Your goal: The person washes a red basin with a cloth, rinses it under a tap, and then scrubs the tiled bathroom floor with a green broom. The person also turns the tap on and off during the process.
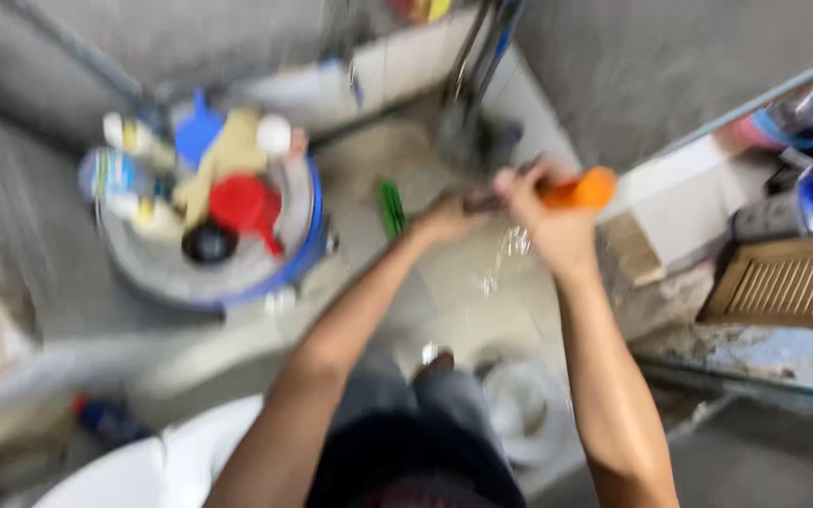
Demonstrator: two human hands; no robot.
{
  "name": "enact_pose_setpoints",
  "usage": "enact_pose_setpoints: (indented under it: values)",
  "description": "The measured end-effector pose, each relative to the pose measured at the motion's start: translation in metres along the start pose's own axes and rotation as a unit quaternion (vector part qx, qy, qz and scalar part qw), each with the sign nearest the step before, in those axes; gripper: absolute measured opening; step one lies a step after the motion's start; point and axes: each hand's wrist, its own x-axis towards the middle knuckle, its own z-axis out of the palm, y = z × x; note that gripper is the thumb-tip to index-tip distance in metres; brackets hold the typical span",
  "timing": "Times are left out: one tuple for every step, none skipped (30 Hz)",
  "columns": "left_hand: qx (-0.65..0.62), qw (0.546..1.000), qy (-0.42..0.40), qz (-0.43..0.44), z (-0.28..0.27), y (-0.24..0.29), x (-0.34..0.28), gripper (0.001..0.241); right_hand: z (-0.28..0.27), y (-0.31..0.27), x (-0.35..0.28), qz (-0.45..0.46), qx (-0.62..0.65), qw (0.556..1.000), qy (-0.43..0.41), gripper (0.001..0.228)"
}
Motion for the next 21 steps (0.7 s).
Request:
enact_pose_setpoints:
  values:
    - [0.059, 0.997, 0.013, -0.039, 0.003, 0.002, -0.019, 0.064, 0.0, 0.004, -0.01, 0.028, 0.002, 0.999, 0.02, 0.028]
    - [0.138, 0.989, 0.033, -0.043, -0.013, 0.012, 0.0, 0.068, -0.004, 0.01, 0.003, 0.016, 0.016, 0.999, 0.034, 0.029]
    - [0.14, 0.988, 0.011, -0.066, -0.023, 0.022, 0.008, 0.059, -0.009, 0.015, 0.011, 0.005, 0.031, 0.998, 0.048, 0.03]
    - [0.134, 0.985, -0.016, -0.104, -0.022, 0.025, -0.005, 0.053, -0.012, 0.023, 0.003, 0.011, 0.046, 0.997, 0.057, 0.031]
    - [0.126, 0.981, -0.044, -0.141, -0.021, 0.024, -0.017, 0.048, -0.014, 0.036, 0.005, 0.02, 0.097, 0.994, 0.05, 0.031]
    - [0.128, 0.977, -0.037, -0.166, -0.019, 0.02, -0.034, 0.05, -0.013, 0.05, 0.003, 0.036, 0.147, 0.988, 0.041, 0.031]
    - [0.13, 0.972, -0.03, -0.191, -0.018, 0.013, -0.05, 0.052, -0.01, 0.065, -0.003, 0.053, 0.197, 0.978, 0.033, 0.03]
    - [0.138, 0.969, -0.021, -0.204, -0.025, 0.007, -0.052, 0.056, -0.006, 0.078, -0.002, 0.069, 0.199, 0.977, 0.021, 0.03]
    - [0.141, 0.969, -0.004, -0.202, -0.024, 0.0, -0.064, 0.049, 0.0, 0.09, -0.004, 0.085, 0.2, 0.976, 0.009, 0.029]
    - [0.145, 0.969, 0.012, -0.198, -0.019, -0.006, -0.077, 0.042, 0.004, 0.101, -0.003, 0.099, 0.2, 0.975, -0.001, 0.029]
    - [0.136, 0.969, 0.02, -0.204, -0.022, -0.015, -0.083, 0.038, 0.01, 0.112, -0.001, 0.107, 0.242, 0.964, -0.022, 0.028]
    - [0.122, 0.968, 0.022, -0.218, -0.016, -0.026, -0.101, 0.034, 0.018, 0.126, -0.012, 0.126, 0.283, 0.95, -0.04, 0.026]
    - [0.093, 0.96, 0.035, -0.263, -0.007, -0.038, -0.118, 0.032, 0.024, 0.139, -0.022, 0.141, 0.277, 0.948, -0.066, 0.026]
    - [0.069, 0.95, 0.044, -0.302, -0.002, -0.048, -0.128, 0.03, 0.031, 0.152, -0.029, 0.151, 0.272, 0.947, -0.086, 0.026]
    - [0.046, 0.938, 0.052, -0.34, 0.003, -0.058, -0.134, 0.028, 0.033, 0.161, -0.034, 0.16, 0.267, 0.944, -0.106, 0.027]
    - [0.045, 0.944, 0.073, -0.32, 0.013, -0.066, -0.133, 0.026, 0.027, 0.167, -0.035, 0.168, 0.247, 0.948, -0.114, 0.028]
    - [0.044, 0.948, 0.094, -0.299, 0.024, -0.072, -0.128, 0.024, 0.018, 0.169, -0.034, 0.176, 0.226, 0.95, -0.122, 0.03]
    - [0.045, 0.952, 0.117, -0.278, 0.032, -0.076, -0.119, 0.022, 0.011, 0.169, -0.029, 0.182, 0.207, 0.952, -0.132, 0.032]
    - [0.051, 0.954, 0.133, -0.264, 0.033, -0.082, -0.101, 0.022, 0.005, 0.166, -0.021, 0.161, 0.163, 0.961, -0.156, 0.033]
    - [0.051, 0.954, 0.144, -0.259, 0.043, -0.088, -0.091, 0.023, -0.003, 0.162, -0.023, 0.151, 0.117, 0.965, -0.179, 0.033]
    - [0.025, 0.957, 0.153, -0.243, 0.056, -0.092, -0.085, 0.022, -0.011, 0.154, -0.027, 0.14, 0.072, 0.966, -0.203, 0.033]
